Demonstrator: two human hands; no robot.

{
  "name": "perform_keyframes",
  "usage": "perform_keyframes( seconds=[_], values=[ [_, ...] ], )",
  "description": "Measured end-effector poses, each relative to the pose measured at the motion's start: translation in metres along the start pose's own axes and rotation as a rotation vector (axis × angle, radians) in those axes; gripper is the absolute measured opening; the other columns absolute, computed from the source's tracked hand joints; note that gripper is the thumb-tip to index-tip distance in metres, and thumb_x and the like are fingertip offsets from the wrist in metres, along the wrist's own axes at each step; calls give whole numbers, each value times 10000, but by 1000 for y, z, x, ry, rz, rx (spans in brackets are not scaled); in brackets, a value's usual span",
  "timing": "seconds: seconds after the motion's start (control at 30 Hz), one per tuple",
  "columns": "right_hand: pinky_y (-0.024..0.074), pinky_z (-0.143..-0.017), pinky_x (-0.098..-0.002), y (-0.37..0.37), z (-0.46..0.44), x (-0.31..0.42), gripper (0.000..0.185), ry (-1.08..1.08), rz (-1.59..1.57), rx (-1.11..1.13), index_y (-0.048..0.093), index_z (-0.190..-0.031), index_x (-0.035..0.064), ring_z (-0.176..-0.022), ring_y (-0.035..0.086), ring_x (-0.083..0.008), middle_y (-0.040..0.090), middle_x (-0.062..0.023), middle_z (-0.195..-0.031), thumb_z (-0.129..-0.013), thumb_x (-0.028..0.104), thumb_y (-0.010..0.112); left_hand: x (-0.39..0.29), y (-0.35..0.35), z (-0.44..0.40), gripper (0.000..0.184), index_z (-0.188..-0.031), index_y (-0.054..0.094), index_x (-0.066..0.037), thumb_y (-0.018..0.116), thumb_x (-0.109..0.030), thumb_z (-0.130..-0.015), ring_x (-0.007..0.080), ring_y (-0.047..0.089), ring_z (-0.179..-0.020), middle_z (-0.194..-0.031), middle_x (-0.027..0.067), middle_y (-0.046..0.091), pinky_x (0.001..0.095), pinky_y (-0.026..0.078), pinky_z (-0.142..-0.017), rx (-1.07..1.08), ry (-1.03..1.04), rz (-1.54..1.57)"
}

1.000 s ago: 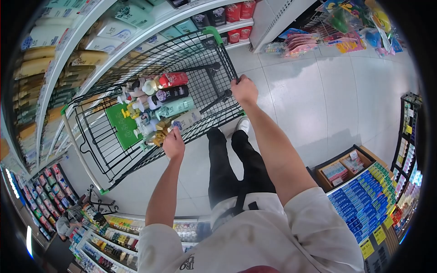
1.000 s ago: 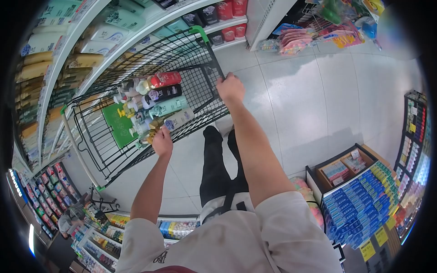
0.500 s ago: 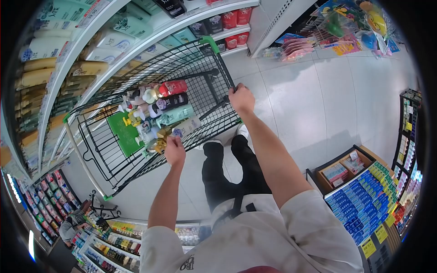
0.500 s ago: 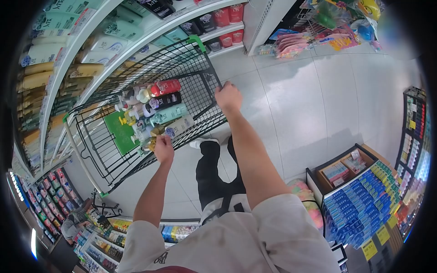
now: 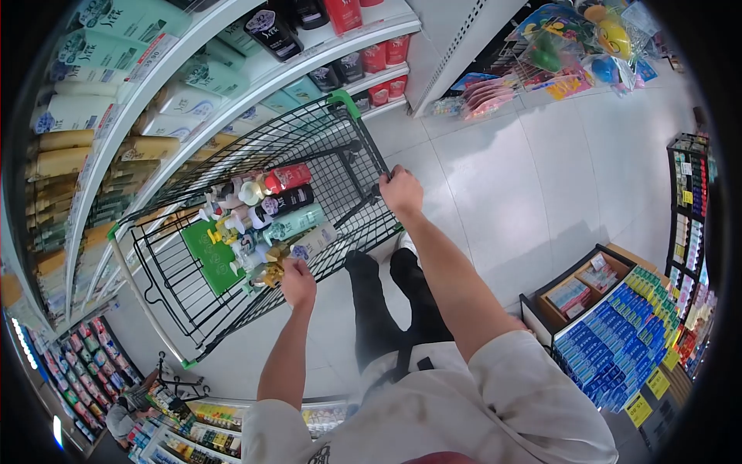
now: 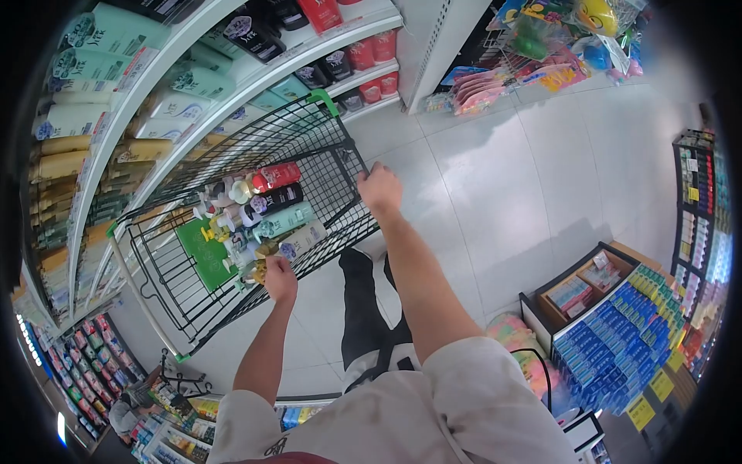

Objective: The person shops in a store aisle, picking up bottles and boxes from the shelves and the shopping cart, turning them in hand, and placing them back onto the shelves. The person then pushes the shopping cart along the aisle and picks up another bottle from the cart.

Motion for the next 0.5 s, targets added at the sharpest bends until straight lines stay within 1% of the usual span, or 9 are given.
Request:
perform_keyframes(
  seconds=[0.1, 0.17, 0.23, 0.3, 0.33, 0.4, 0.43, 0.5],
  values=[
    [507, -770, -459, 1, 0, 0, 287, 1, -11, -13, 618, -895, 35, -874, 630, -372, 657, -180, -917, -825, 306, 558, -2, -1, 0, 208, -849, 559, -83, 487, -262, -924, 365, 618, -718, -760, 136, 650, 474, 456, -619, -3, -24, 40],
    [507, -768, -459, 0, 1, -1, 285, 7, -7, -19, 618, -895, 34, -870, 631, -374, 656, -181, -912, -822, 303, 558, 0, 3, -3, 224, -860, 577, -90, 474, -276, -930, 365, 619, -719, -759, 134, 652, 473, 457, -619, -17, 8, 25],
    [497, -814, -454, -4, 2, 3, 339, 26, -10, 52, 608, -950, 24, -923, 620, -370, 641, -194, -972, -828, 332, 533, 1, 0, -2, 243, -871, 594, -98, 460, -290, -935, 365, 619, -721, -758, 131, 654, 473, 458, -619, -27, 30, 6],
    [497, -812, -456, -5, 3, 5, 339, 26, 0, 53, 609, -948, 23, -919, 621, -369, 643, -193, -968, -828, 331, 533, 0, 0, -4, 319, -887, 618, -89, 415, -326, -950, 376, 615, -731, -775, 152, 653, 479, 458, -632, 86, -13, 5],
    [497, -810, -457, -6, 2, 5, 338, 26, 6, 50, 609, -946, 23, -915, 623, -369, 645, -192, -964, -828, 330, 533, 0, 1, -3, 319, -887, 618, -89, 415, -326, -950, 376, 615, -731, -775, 152, 653, 479, 458, -632, 91, -11, 7],
    [498, -806, -458, -4, 3, 5, 339, 30, 18, 47, 610, -945, 22, -911, 624, -369, 645, -191, -962, -829, 332, 536, 1, 1, -4, 386, -870, 618, -62, 373, -347, -961, 381, 613, -733, -790, 170, 651, 488, 458, -645, 99, 11, -130],
    [498, -802, -458, -4, 1, 5, 340, 28, 28, 41, 610, -944, 21, -908, 625, -369, 645, -190, -960, -829, 333, 539, 2, 1, -6, 386, -870, 618, -62, 373, -347, -961, 381, 613, -733, -790, 170, 651, 488, 458, -645, 103, 29, -130],
    [500, -795, -459, -4, 1, 5, 340, 33, 43, 15, 609, -940, 19, -899, 626, -370, 646, -190, -953, -830, 334, 542, 7, 5, -6, 381, -883, 590, -41, 362, -335, -964, 397, 602, -734, -786, 184, 643, 506, 454, -659, 56, 40, -30]
  ],
)
Point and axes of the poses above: each hand's wrist, its own z-axis away from the middle knuckle, its own y-axis out of the palm, x = y × z, the point moved 3 cm from there along -z, towards the middle knuckle
